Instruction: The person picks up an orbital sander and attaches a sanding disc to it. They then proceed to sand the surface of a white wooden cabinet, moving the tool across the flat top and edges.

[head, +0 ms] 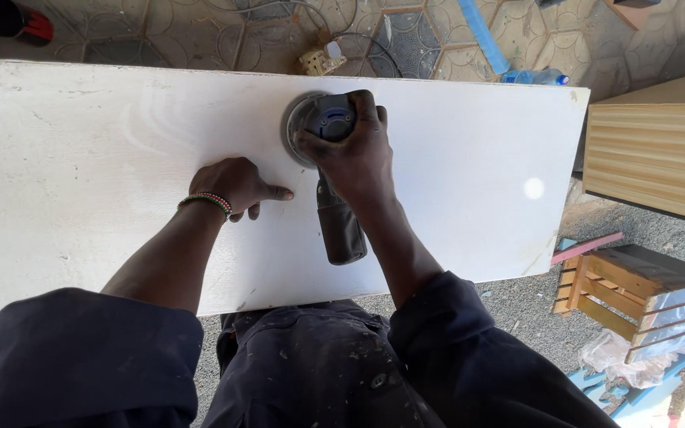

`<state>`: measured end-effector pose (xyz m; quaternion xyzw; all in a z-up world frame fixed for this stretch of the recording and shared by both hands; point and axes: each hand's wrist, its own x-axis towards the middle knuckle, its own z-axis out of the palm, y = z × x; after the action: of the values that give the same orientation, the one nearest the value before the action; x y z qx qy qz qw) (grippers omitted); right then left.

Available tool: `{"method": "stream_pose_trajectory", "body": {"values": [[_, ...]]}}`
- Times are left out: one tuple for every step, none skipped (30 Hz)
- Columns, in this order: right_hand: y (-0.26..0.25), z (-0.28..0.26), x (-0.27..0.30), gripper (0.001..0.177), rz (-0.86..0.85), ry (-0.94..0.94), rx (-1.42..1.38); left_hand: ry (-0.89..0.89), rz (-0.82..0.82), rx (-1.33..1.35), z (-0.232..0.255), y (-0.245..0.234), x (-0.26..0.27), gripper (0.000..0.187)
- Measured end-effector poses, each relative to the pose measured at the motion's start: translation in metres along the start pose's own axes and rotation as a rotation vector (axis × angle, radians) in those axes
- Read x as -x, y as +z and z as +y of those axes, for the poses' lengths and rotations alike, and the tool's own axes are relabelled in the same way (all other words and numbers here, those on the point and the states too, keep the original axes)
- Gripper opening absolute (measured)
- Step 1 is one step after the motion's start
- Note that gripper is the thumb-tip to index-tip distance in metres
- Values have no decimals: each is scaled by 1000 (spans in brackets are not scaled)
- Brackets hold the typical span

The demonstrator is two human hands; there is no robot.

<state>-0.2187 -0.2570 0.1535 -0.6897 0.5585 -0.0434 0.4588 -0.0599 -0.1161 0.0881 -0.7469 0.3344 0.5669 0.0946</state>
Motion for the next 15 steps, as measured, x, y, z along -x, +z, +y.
{"method": "stream_pose_trajectory", "body": {"values": [[0, 1, 0, 73, 6, -11, -15, -5, 2, 4, 0, 0, 0, 77], [-6, 12, -6, 73, 3, -7, -15, -8, -2, 5, -1, 0, -2, 77], [-10, 22, -12, 72, 40, -37, -12, -8, 5, 1, -1, 0, -3, 77], [-15, 33, -16, 71, 75, -66, -9, -9, 11, -1, -3, 1, -3, 78], [-23, 51, -26, 71, 70, -62, -7, -13, 5, 1, -4, 5, -4, 78], [-31, 67, -38, 60, 106, -129, -106, -13, 16, 8, -4, 6, -7, 79], [-39, 83, -50, 49, 142, -195, -206, -13, 26, 16, -6, 7, -9, 80], [-51, 94, -57, 49, 138, -197, -203, -14, 26, 20, -6, 8, -9, 80], [-64, 104, -65, 50, 172, -154, -249, -15, 34, 28, -7, 10, -10, 79], [-77, 112, -73, 51, 207, -112, -295, -14, 44, 35, -7, 9, -11, 79], [-93, 133, -85, 51, 206, -115, -292, -13, 45, 38, -6, 9, -9, 79], [-109, 154, -99, 52, 256, -66, -269, -13, 44, 45, -6, 8, -8, 79], [-125, 175, -113, 54, 306, -17, -246, -13, 44, 51, -5, 8, -7, 79], [-133, 170, -110, 54, 304, -17, -244, -13, 42, 53, -5, 8, -9, 79], [-141, 165, -108, 53, 319, 16, -208, -17, 37, 46, -6, 8, -11, 80]]}}
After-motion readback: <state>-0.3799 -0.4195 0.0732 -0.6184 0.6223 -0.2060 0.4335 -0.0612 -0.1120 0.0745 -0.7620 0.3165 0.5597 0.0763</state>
